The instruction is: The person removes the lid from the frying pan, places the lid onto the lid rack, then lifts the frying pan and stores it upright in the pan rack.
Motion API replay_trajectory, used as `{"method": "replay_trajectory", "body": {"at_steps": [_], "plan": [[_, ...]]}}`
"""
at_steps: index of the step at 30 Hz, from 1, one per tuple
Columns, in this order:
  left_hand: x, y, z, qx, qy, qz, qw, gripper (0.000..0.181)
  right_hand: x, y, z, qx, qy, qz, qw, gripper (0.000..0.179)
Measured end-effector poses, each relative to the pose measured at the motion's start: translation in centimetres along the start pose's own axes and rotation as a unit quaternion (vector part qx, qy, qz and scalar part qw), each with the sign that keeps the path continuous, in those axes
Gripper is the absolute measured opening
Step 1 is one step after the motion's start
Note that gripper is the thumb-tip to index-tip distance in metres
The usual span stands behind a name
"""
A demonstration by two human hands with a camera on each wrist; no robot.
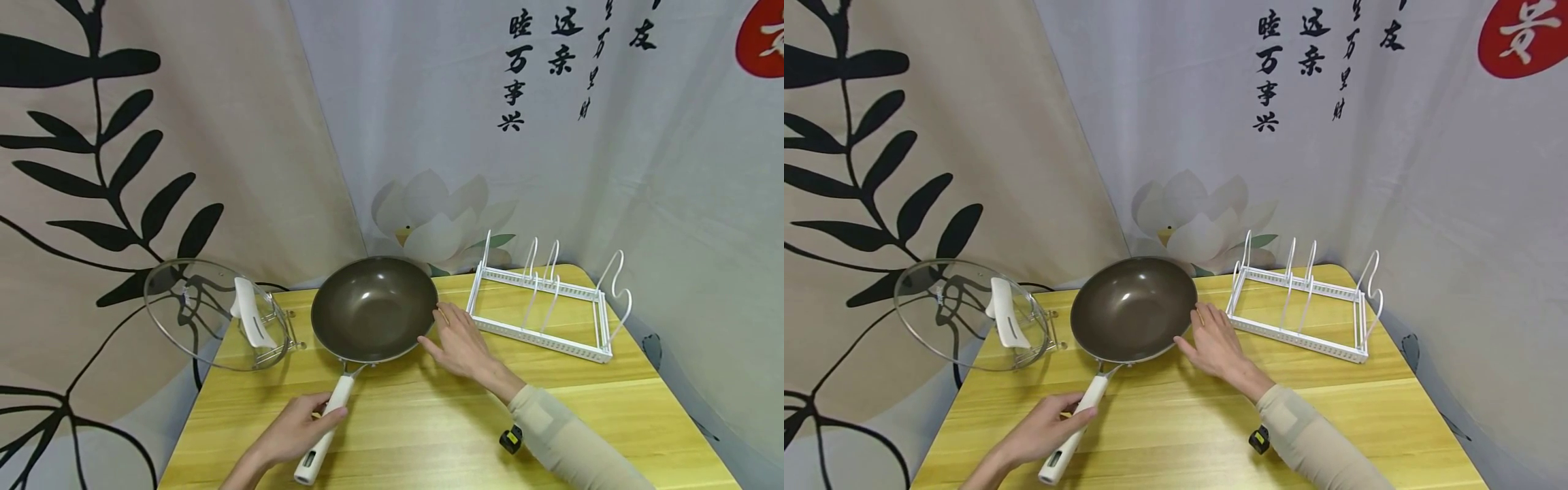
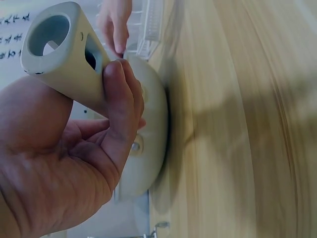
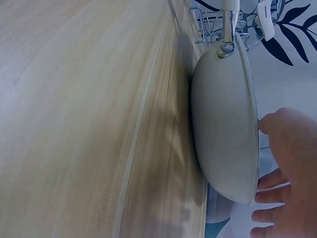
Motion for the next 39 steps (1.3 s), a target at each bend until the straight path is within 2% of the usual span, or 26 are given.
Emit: {"method": "replay_trajectory", "body": {"at_steps": [10, 19, 27, 39], "plan": [[-0.1, -1.3, 0.7, -0.007, -0.006, 0.032, 0.9994, 0.033, 0.1, 0.0, -0.1, 0.005, -0.006, -0.012, 0.9999, 0.081], [0.1, -2.4, 0.8, -0.051, 0.016, 0.035, 0.998, 0.034, 0.9, 0.2, 0.3, 0.018, -0.008, -0.031, 0.9993, 0.084], [0.4, -3.3, 0.8, -0.063, 0.033, 0.043, 0.9965, 0.034, 1.3, 0.4, 0.8, 0.014, -0.006, -0.055, 0.9984, 0.085], [0.8, -4.1, 1.0, -0.096, 0.034, 0.035, 0.9941, 0.029, 1.9, 0.6, 1.1, 0.015, 0.004, -0.059, 0.9981, 0.083]]}}
Point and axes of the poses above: each hand's wrist, its own x-axis towards the middle knuckle, its own y-axis out of the back of the hand, z = x × y, the point moved 1 cm from there along x, towards the middle knuckle, and after that the axes turned 3 degrees about -y, right-handed, at the moved point
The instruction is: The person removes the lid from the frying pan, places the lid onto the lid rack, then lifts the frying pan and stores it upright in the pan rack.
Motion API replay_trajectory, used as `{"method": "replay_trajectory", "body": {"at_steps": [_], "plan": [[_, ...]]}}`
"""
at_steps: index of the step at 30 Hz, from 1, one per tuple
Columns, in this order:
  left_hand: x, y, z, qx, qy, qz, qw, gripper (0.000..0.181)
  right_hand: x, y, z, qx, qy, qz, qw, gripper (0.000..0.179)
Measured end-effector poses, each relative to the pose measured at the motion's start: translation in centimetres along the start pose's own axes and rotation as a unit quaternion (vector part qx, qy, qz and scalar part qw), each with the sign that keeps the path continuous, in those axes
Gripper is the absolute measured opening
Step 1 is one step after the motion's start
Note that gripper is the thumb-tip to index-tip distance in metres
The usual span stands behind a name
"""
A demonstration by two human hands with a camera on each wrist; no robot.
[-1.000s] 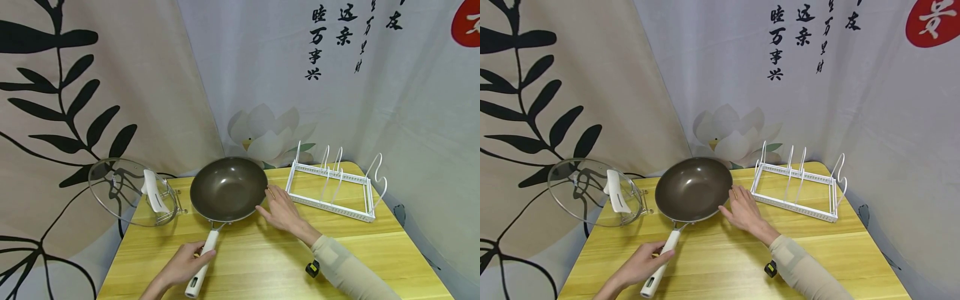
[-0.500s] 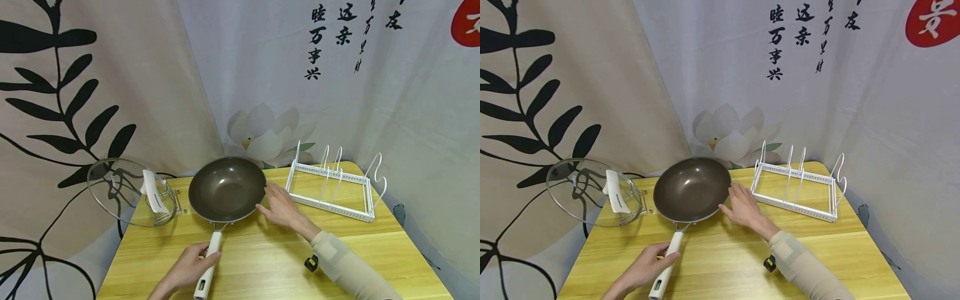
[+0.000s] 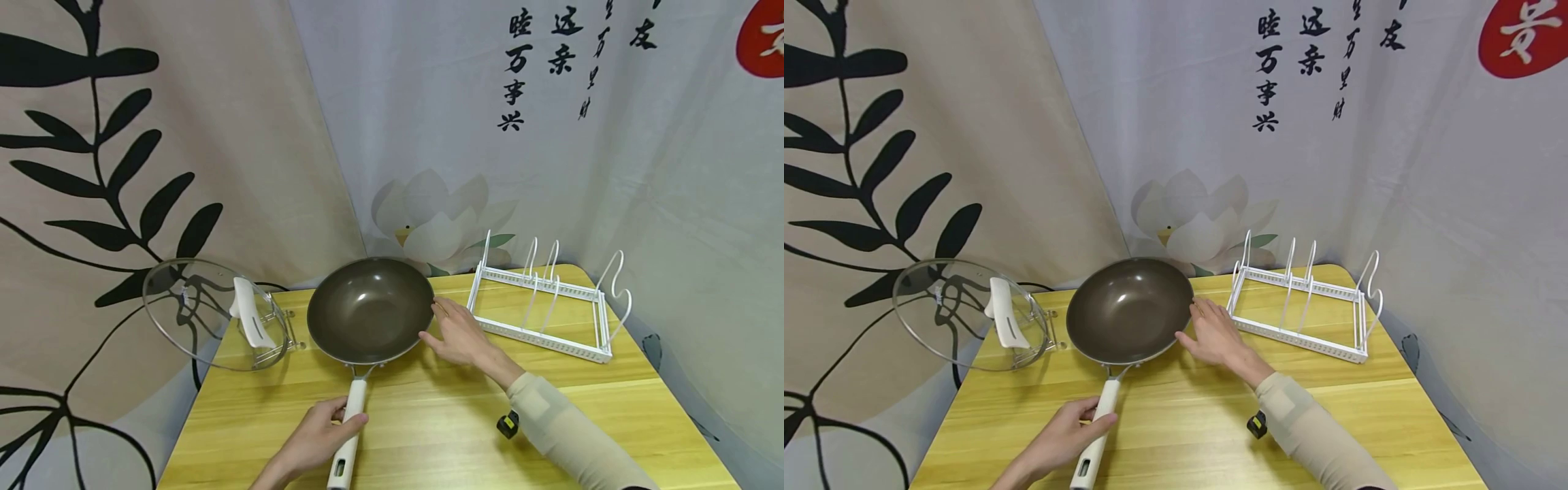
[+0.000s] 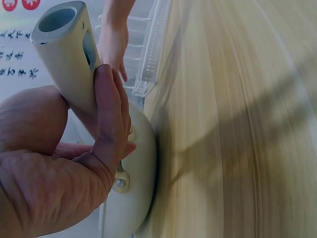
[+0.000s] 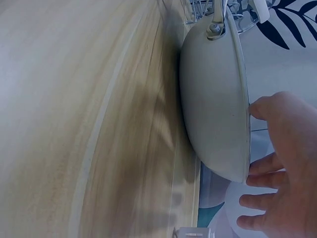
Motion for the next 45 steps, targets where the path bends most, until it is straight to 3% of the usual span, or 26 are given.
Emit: {"method": "replay_trajectory", "body": {"at_steps": [15, 29, 37, 45], "plan": [[0.5, -0.9, 0.4, -0.026, -0.012, -0.001, 0.9996, 0.029, 0.6, 0.4, 0.2, -0.008, 0.008, 0.001, 0.9999, 0.08], [1.1, -1.8, 0.3, -0.092, -0.002, -0.026, 0.9954, 0.034, 1.0, 0.2, 0.4, -0.013, 0.013, 0.003, 0.9998, 0.08], [1.2, -2.2, 0.0, -0.167, 0.023, -0.057, 0.9841, 0.049, 1.2, 0.1, 0.5, -0.017, 0.02, 0.002, 0.9996, 0.08], [1.2, -2.4, -0.2, -0.188, 0.034, -0.077, 0.9785, 0.054, 1.4, 0.2, 0.5, -0.013, 0.019, 0.0, 0.9997, 0.079]]}}
Point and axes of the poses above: each hand's wrist, its own x-axis towards the middle knuckle, its own y-axis out of the back of the hand, z = x × y, the point moved 1 cm from there along x, towards the middle knuckle, and after that the axes turned 3 degrees about -y, right-handed, at the moved point
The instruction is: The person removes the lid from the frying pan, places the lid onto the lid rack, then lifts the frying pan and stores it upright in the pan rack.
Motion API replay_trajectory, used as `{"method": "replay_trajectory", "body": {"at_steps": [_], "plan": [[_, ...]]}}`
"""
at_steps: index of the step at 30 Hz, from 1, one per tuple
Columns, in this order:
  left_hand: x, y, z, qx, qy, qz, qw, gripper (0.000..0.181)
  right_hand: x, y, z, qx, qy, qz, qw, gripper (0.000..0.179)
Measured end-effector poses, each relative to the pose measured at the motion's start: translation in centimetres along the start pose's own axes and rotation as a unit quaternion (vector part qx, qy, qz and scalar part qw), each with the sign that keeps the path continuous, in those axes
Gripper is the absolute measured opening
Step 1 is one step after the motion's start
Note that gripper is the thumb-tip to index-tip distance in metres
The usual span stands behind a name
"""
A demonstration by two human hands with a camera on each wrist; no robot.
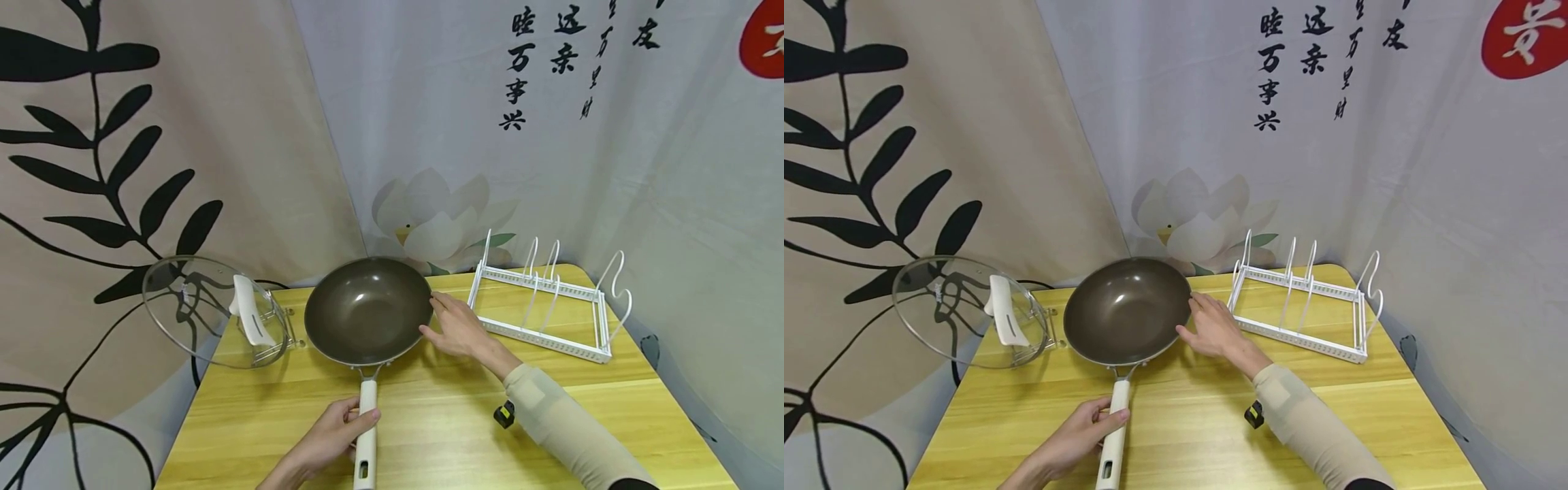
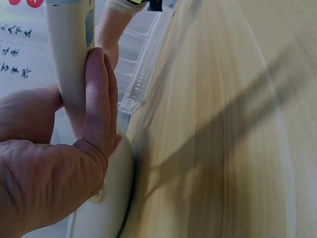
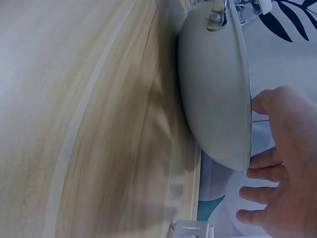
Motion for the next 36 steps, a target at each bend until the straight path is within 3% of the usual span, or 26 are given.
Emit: {"method": "replay_trajectory", "body": {"at_steps": [6, 22, 36], "plan": [[0.3, -0.2, -0.3, -0.025, 0.019, -0.006, 0.9995, 0.055, 0.1, -0.1, 0.1, 0.002, -0.001, -0.003, 1.0, 0.08], [0.9, -0.9, -0.8, -0.074, 0.015, -0.045, 0.9961, 0.047, 0.3, -0.1, 0.4, 0.014, -0.004, -0.019, 0.9997, 0.081], [1.6, -1.9, -0.8, -0.091, 0.014, -0.046, 0.9947, 0.034, 0.7, -0.1, 0.7, 0.036, -0.004, -0.026, 0.999, 0.08]]}}
Point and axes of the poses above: each hand's wrist, its own x-axis towards the middle knuckle, its own y-axis out of the back of the hand, z = x × y, the point moved 1 cm from there along x, towards the middle knuckle, and after that the axes turned 3 degrees about -y, right-handed, at the moved point
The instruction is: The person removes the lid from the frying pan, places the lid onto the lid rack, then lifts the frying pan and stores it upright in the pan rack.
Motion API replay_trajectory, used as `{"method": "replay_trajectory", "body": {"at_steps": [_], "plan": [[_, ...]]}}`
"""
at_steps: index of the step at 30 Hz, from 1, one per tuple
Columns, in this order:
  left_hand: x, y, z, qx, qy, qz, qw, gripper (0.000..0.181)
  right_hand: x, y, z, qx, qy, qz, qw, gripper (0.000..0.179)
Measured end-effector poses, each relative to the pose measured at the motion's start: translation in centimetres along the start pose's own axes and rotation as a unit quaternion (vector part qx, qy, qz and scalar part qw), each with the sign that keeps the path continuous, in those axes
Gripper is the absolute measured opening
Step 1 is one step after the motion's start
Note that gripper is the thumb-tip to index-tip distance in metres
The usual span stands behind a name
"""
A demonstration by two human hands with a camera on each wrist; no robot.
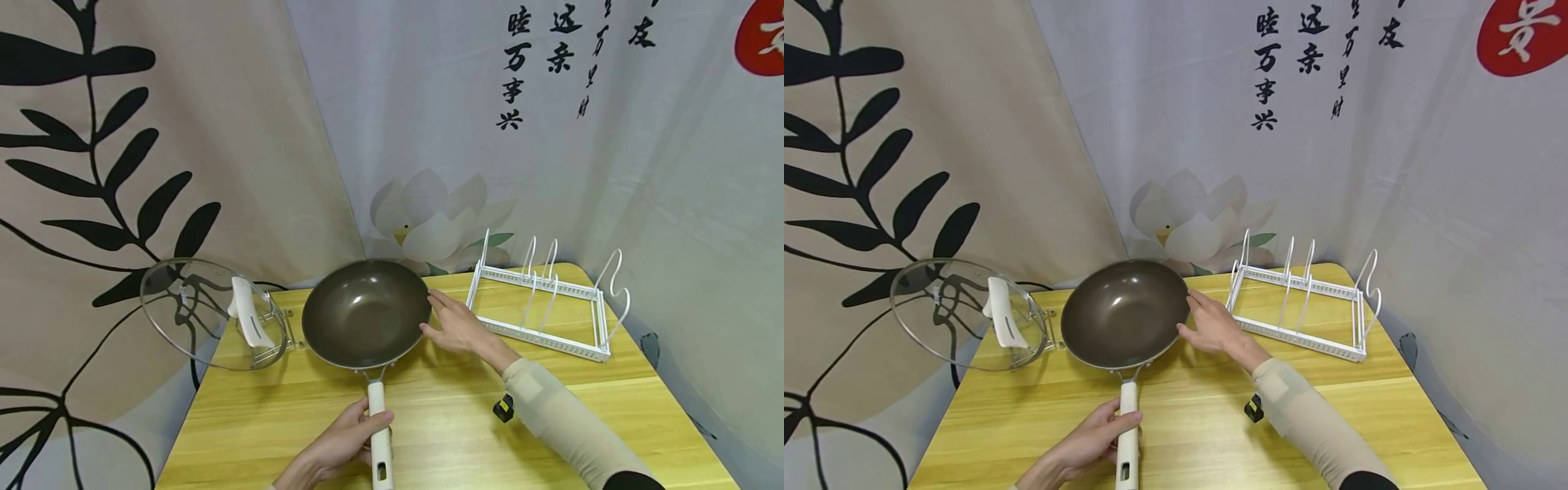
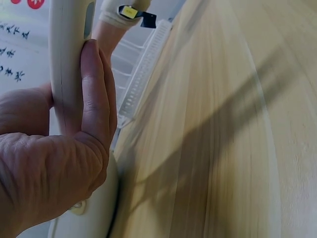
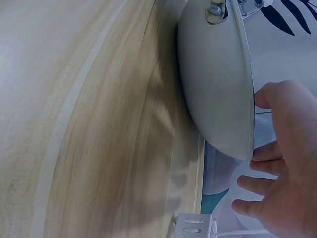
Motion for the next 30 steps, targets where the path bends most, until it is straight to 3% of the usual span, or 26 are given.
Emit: {"method": "replay_trajectory", "body": {"at_steps": [11, 25, 30], "plan": [[0.4, -0.9, 0.0, -0.026, 0.0, -0.009, 0.9996, 0.039, 0.3, -0.2, 0.3, 0.022, -0.001, -0.01, 0.9997, 0.081], [0.5, -1.3, -0.2, -0.024, -0.001, -0.001, 0.9997, 0.06, -1.1, -0.4, -0.9, 0.021, 0.009, 0.02, 0.9996, 0.083], [0.6, -1.5, -0.3, -0.024, 0.001, 0.01, 0.9997, 0.05, -1.7, -0.3, -1.6, 0.015, 0.014, 0.021, 0.9996, 0.084]]}}
Point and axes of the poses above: each hand's wrist, its own x-axis towards the middle knuckle, its own y-axis out of the back of the hand, z = x × y, the point moved 1 cm from there along x, towards the middle knuckle, and after that the axes turned 3 degrees about -y, right-handed, at the moved point
